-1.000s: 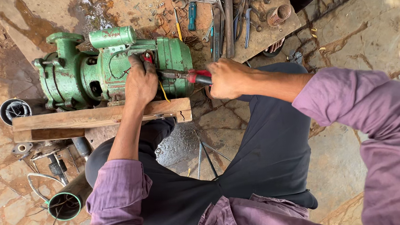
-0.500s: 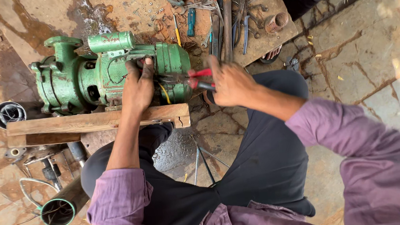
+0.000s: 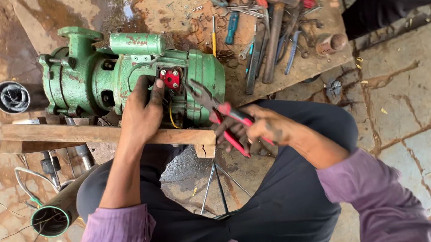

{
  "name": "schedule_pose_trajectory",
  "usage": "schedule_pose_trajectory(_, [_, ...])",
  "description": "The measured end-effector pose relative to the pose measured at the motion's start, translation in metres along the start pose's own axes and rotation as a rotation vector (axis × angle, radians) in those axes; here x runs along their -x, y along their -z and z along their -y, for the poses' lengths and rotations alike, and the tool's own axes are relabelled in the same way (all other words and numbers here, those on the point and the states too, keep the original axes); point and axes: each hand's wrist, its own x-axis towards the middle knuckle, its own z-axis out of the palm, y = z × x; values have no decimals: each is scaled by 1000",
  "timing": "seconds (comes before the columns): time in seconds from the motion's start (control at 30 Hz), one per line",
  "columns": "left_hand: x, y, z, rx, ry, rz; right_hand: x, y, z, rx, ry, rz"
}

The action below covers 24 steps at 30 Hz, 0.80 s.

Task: The person is working on an electric motor by stripping wires with pliers and connecting them to a terminal block. They use various tools like pliers and screwdrivers to manipulate the wires and secure connections.

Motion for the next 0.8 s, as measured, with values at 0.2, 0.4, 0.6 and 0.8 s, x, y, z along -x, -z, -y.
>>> schedule_pose_trajectory(0.2, [3, 3, -5, 129, 112, 38, 5, 6, 11, -8, -64, 46])
schedule_pose_trajectory(0.4, [2, 2, -4, 148, 106, 30, 2, 21, 1, -8, -11, 73])
schedule_pose_trajectory(0.6, [-1, 1, -2, 129, 108, 11, -13, 22, -9, -157, 28, 198])
schedule_pose_trajectory(0.8, [-1, 4, -2, 73, 74, 28, -17, 13, 3, -88, -127, 79])
